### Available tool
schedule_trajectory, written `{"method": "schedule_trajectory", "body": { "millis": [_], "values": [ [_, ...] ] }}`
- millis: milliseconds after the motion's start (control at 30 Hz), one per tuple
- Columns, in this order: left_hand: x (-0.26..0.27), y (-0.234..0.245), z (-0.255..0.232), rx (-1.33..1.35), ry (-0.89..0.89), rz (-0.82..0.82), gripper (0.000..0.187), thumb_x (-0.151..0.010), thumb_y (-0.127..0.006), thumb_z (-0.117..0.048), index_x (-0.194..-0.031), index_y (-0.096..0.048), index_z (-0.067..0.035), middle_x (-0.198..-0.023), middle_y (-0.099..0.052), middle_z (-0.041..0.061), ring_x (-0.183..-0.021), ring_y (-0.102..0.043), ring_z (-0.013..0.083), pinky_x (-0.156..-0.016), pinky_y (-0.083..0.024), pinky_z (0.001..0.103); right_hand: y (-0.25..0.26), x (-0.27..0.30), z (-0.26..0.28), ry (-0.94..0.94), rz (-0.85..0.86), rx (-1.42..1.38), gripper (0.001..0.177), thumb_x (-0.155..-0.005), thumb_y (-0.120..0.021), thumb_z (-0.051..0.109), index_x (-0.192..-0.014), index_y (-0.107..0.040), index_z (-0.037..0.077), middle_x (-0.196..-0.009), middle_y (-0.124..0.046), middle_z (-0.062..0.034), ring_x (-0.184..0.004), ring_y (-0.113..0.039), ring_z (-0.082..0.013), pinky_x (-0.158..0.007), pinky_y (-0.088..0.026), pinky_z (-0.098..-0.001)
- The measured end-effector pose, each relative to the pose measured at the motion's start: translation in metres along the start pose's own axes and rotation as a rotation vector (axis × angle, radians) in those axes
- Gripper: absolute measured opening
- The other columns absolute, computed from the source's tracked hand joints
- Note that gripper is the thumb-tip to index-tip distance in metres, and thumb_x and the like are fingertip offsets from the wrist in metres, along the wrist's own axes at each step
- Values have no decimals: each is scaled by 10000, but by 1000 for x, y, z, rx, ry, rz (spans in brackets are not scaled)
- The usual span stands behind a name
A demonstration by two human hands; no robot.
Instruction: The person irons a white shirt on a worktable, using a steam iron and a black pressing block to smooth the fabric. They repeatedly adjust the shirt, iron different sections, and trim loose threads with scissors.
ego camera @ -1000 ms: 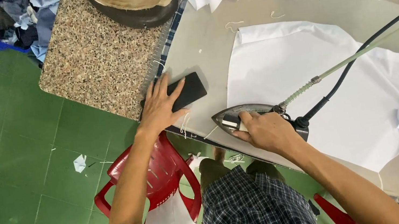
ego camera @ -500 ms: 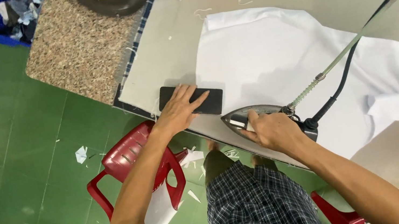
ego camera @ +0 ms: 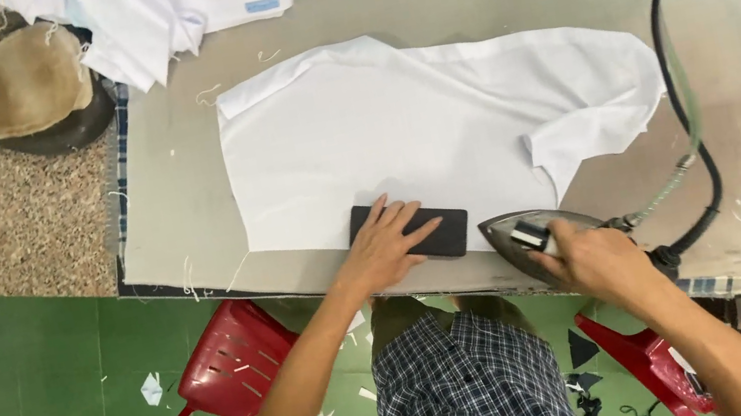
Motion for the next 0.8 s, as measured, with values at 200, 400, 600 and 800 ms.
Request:
{"method": "schedule_trajectory", "body": {
  "millis": [200, 400, 600, 800],
  "values": [
    [-63, -26, -85, -115, -47, 162, 691, -996, -372, -640, -1597, -244, -325, -1635, -311, 135, -1479, -299, 322, -1270, -96, 525, 1, 41, -100, -394, 28, -230, 437, -1075, -399, 482, -1194, -506, 75, -849, -755, -98, -623, -739, -224, -489, -708, -308],
    [-88, -39, -133, -133, -137, -201, 703, -941, -607, -612, -1533, -457, -266, -1501, -527, 147, -1331, -511, 317, -1235, -311, 527, 10, 64, -187, -688, -548, -761, 541, -1152, -619, 394, -1379, -525, -87, -1103, -689, -323, -847, -706, -416, -785, -560, -587],
    [-86, -35, -127, -152, -172, -214, 746, -883, -729, -583, -1515, -472, -283, -1459, -554, 121, -1298, -530, 278, -1227, -337, 483, 6, 89, -143, -543, -628, -286, 949, -946, -615, 433, -1572, -231, -169, -1470, -383, -478, -1289, -403, -617, -1017, -381, -689],
    [-56, 1, -45, 17, 93, 275, 642, -1043, -367, -532, -1611, -153, -323, -1675, -140, 159, -1522, -142, 337, -1256, 2, 516, 2, 106, -118, -724, -196, -372, 893, -960, -543, 204, -1614, 27, -6, -1686, -35, -254, -1511, -173, -457, -1199, -259, -607]
  ]
}}
Point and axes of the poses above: each hand's wrist, its own x-axis away from the middle knuckle, its own y-axis out of the back of the hand, z = x × y, the point moved 7 cm from there along -x, towards the middle knuckle
